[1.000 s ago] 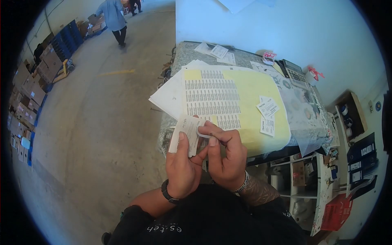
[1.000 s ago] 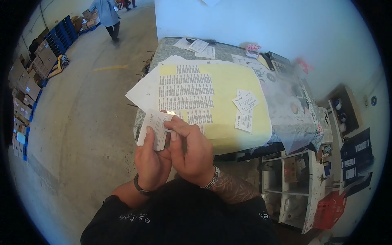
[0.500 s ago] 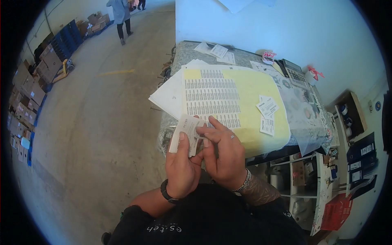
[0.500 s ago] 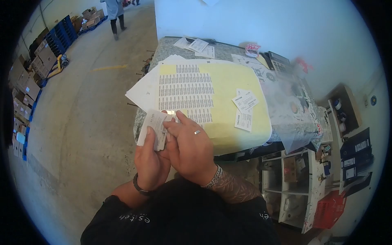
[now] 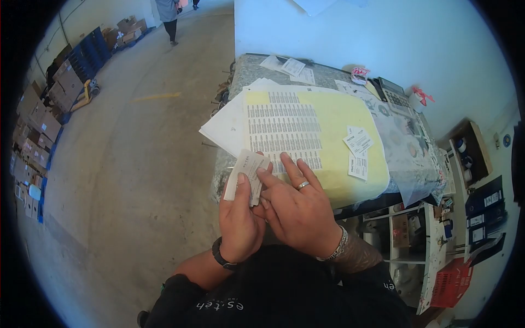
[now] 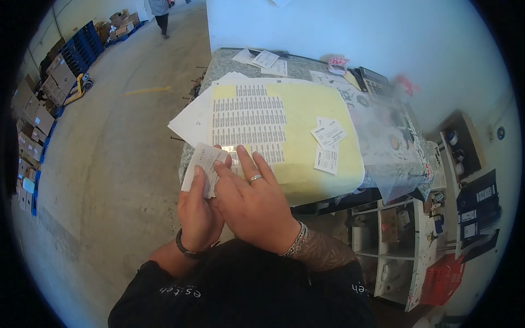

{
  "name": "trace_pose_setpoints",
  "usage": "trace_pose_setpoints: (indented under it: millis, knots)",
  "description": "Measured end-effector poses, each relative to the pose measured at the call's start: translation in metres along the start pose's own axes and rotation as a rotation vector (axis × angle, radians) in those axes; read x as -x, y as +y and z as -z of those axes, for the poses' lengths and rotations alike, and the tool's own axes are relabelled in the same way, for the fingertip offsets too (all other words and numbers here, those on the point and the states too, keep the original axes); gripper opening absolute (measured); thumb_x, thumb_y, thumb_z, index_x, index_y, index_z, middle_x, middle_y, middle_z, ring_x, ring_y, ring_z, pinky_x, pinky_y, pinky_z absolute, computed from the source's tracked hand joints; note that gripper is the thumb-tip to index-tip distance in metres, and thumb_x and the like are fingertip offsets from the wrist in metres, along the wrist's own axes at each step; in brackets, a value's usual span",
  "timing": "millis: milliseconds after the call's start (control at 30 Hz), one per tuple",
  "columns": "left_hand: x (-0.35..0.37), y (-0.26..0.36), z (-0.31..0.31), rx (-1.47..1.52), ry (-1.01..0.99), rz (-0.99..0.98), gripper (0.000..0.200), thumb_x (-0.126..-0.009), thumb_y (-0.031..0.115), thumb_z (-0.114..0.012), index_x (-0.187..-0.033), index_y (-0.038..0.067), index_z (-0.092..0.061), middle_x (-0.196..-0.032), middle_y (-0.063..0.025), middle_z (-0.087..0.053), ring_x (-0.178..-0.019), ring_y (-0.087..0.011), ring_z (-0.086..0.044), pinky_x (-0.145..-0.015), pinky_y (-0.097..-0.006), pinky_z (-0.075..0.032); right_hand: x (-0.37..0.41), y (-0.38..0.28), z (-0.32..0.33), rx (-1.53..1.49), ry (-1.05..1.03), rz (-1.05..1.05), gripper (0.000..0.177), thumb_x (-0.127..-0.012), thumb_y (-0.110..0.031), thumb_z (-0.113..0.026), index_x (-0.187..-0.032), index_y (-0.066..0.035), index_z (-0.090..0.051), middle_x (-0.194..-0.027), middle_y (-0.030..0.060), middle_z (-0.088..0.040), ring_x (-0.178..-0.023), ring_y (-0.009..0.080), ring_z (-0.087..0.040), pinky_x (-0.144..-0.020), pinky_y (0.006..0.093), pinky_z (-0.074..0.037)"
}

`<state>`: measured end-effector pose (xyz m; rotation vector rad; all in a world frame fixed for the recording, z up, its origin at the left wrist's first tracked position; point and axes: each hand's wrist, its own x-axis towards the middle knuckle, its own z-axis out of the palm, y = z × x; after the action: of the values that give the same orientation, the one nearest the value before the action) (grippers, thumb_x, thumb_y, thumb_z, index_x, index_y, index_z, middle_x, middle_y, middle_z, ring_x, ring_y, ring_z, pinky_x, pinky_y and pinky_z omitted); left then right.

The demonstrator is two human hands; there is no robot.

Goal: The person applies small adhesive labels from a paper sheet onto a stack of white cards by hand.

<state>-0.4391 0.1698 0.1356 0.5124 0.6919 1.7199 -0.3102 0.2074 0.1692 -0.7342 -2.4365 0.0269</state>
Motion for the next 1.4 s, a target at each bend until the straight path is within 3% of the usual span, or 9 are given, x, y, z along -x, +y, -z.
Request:
trace_pose_setpoints:
  millis: [333,433,533,700,900,1067,1133,1200,1400]
  knots:
    - [-0.001,0.005,0.000,0.055,0.007,0.052,0.048,-0.111,0.027,-0.038,-0.149,-0.002,-0.038,-0.146,-0.0164,-0.051,-0.135,-0.0285,-0.052,-0.105,-0.0403,-0.051,-0.002,0.003,0.012,-0.183,-0.046,-0.017,0.014,-0.094,-0.013,-0.059,-0.102,-0.001,-0.062,-0.131,0.0172,-0.064,-0.132,0.0493,-0.051,-0.110,0.0592,-0.038]
    - [-0.001,0.009,0.000,0.024,-0.030,0.078,0.051,-0.110,0.026,-0.039,-0.150,-0.005,-0.035,-0.148,-0.0185,-0.048,-0.137,-0.0306,-0.048,-0.116,-0.0454,-0.040,-0.003,0.006,0.015,-0.264,-0.150,0.046,0.033,-0.093,-0.015,-0.059,-0.119,0.004,-0.059,-0.124,0.0221,-0.064,-0.133,0.0487,-0.049,-0.109,0.0607,-0.037]
    - [-0.001,0.010,0.001,0.022,-0.025,0.078,0.046,-0.111,0.027,-0.039,-0.147,-0.001,-0.042,-0.144,-0.0159,-0.054,-0.132,-0.0280,-0.054,-0.104,-0.0407,-0.051,0.000,0.013,0.017,-0.447,-0.044,0.070,0.024,-0.092,-0.009,-0.061,-0.114,0.002,-0.061,-0.118,0.0230,-0.065,-0.123,0.0463,-0.057,-0.101,0.0556,-0.045]
    - [0.003,0.009,-0.002,-0.003,-0.018,0.112,0.040,-0.108,0.021,-0.050,-0.143,0.001,-0.046,-0.135,-0.0134,-0.061,-0.118,-0.0249,-0.065,-0.096,-0.0382,-0.056,-0.001,0.022,0.015,-0.632,0.510,-0.254,0.013,-0.091,0.004,-0.063,-0.103,0.003,-0.061,-0.102,0.0205,-0.063,-0.091,0.0307,-0.064,-0.078,0.0332,-0.052]
    - [0.007,-0.006,-0.003,-0.116,-0.052,0.026,0.038,-0.104,0.010,-0.057,-0.139,0.002,-0.048,-0.132,-0.0114,-0.062,-0.116,-0.0215,-0.065,-0.092,-0.0344,-0.059,-0.007,0.021,0.000,-0.281,0.579,-0.187,0.015,-0.088,0.003,-0.068,-0.103,0.002,-0.066,-0.097,0.0158,-0.064,-0.080,0.0282,-0.066,-0.063,0.0342,-0.055]
    - [0.011,0.000,-0.007,-0.035,-0.060,0.052,0.039,-0.106,0.018,-0.053,-0.142,0.002,-0.047,-0.133,-0.0125,-0.061,-0.115,-0.0229,-0.065,-0.095,-0.0379,-0.058,-0.009,0.024,-0.004,-0.219,0.571,-0.208,0.013,-0.088,0.002,-0.069,-0.101,0.001,-0.068,-0.095,0.0145,-0.065,-0.075,0.0299,-0.068,-0.063,0.0351,-0.055]
    - [0.012,0.001,-0.006,0.064,-0.031,0.102,0.040,-0.108,0.020,-0.050,-0.143,0.001,-0.046,-0.135,-0.0131,-0.060,-0.116,-0.0237,-0.064,-0.097,-0.0392,-0.057,-0.014,0.037,0.001,-0.208,0.581,-0.197,0.010,-0.091,0.002,-0.067,-0.101,0.001,-0.067,-0.091,0.0110,-0.063,-0.062,0.0180,-0.057,-0.054,0.0292,-0.047]
    - [0.011,-0.004,-0.001,0.025,0.054,0.064,0.044,-0.109,0.023,-0.045,-0.146,-0.001,-0.043,-0.140,-0.0146,-0.057,-0.125,-0.0281,-0.060,-0.102,-0.0429,-0.054,-0.015,0.057,0.012,-0.097,0.531,-0.226,0.014,-0.087,0.002,-0.067,-0.101,-0.002,-0.066,-0.091,0.0140,-0.063,-0.074,0.0311,-0.066,-0.063,0.0380,-0.054]
    - [0.014,0.004,-0.004,0.045,0.024,0.066,0.046,-0.109,0.022,-0.043,-0.149,0.000,-0.039,-0.145,-0.0168,-0.053,-0.130,-0.0321,-0.058,-0.101,-0.0436,-0.055,-0.019,0.128,0.032,0.434,0.576,-0.301,0.013,-0.092,-0.014,-0.068,-0.105,-0.011,-0.070,-0.090,0.0085,-0.067,-0.077,0.0308,-0.066,-0.063,0.0411,-0.052]
